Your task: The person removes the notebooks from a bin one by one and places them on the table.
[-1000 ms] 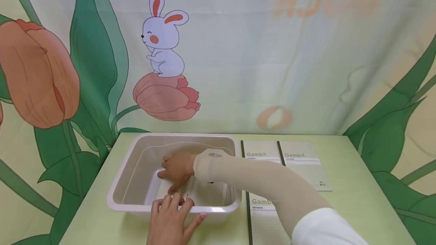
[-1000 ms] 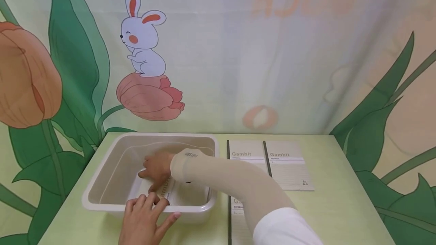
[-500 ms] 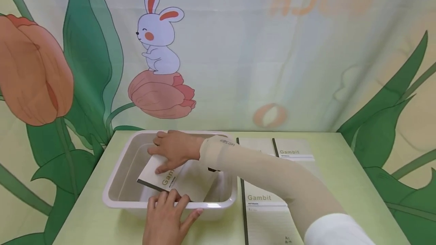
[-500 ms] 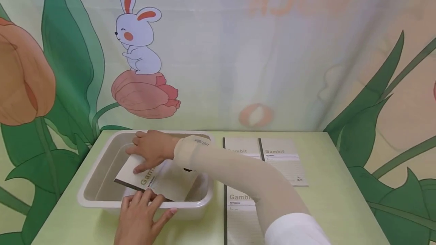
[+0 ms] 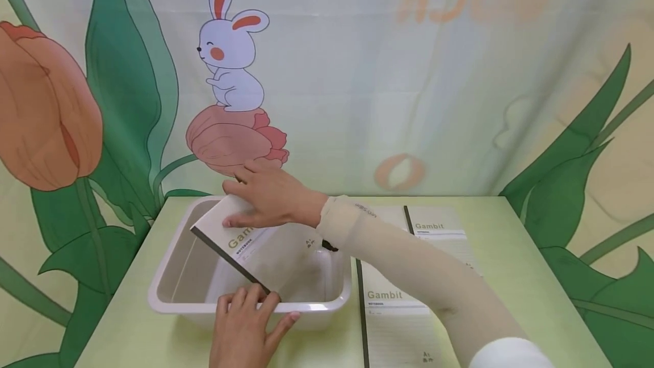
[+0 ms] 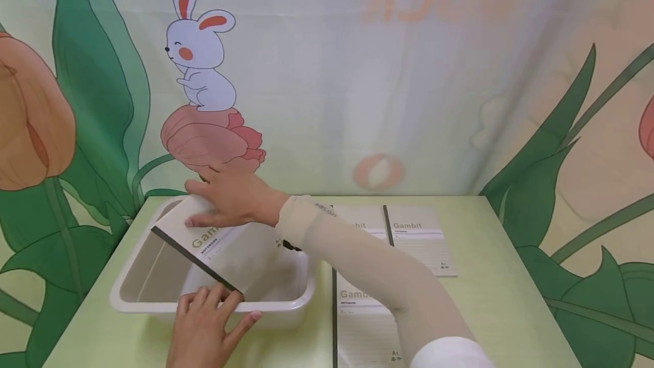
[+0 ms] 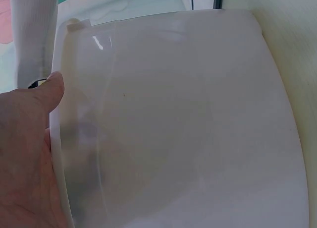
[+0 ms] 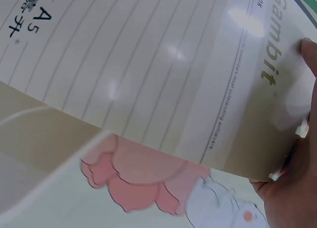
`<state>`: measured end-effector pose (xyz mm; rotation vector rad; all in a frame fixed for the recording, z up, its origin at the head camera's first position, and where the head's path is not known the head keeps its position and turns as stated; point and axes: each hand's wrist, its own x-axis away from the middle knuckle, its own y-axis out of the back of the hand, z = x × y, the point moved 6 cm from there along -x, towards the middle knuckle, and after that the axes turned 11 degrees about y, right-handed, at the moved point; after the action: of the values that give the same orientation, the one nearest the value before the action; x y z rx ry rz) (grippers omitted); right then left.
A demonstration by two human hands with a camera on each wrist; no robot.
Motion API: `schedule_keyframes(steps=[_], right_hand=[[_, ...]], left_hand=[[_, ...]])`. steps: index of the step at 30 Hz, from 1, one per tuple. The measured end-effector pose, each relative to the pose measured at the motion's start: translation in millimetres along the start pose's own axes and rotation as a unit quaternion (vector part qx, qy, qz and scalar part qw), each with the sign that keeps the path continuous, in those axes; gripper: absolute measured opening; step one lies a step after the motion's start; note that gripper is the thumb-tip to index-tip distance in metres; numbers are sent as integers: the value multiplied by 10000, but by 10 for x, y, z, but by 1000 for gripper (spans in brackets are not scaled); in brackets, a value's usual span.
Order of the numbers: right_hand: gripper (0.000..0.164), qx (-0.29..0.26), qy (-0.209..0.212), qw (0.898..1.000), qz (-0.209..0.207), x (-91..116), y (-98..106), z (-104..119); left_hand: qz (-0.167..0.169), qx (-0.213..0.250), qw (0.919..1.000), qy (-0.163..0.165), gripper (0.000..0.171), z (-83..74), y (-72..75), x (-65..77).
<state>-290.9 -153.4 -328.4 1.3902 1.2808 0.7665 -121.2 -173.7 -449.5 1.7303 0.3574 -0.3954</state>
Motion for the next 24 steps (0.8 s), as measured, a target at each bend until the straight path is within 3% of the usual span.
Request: schedule_keyframes(steps=[5,11,18,24], right_hand=[[55,222,-158,9963,-813,135,319,-90],[54,506,-493,9828,-1707,388,674,-244],[54,418,-950,9545,-2797,809,1089,-429],[80,220,-1619,9280,-3349,1292,1258,-558]], left_hand=[[52,-2,10000,-12,41,-5,-3,-6],[4,-65,10000,-59,41,-20,-4,3],[-322,75,9993,-201,44,-23,1,-3],[-489,210,9981,-315,52,-27,-16,17]])
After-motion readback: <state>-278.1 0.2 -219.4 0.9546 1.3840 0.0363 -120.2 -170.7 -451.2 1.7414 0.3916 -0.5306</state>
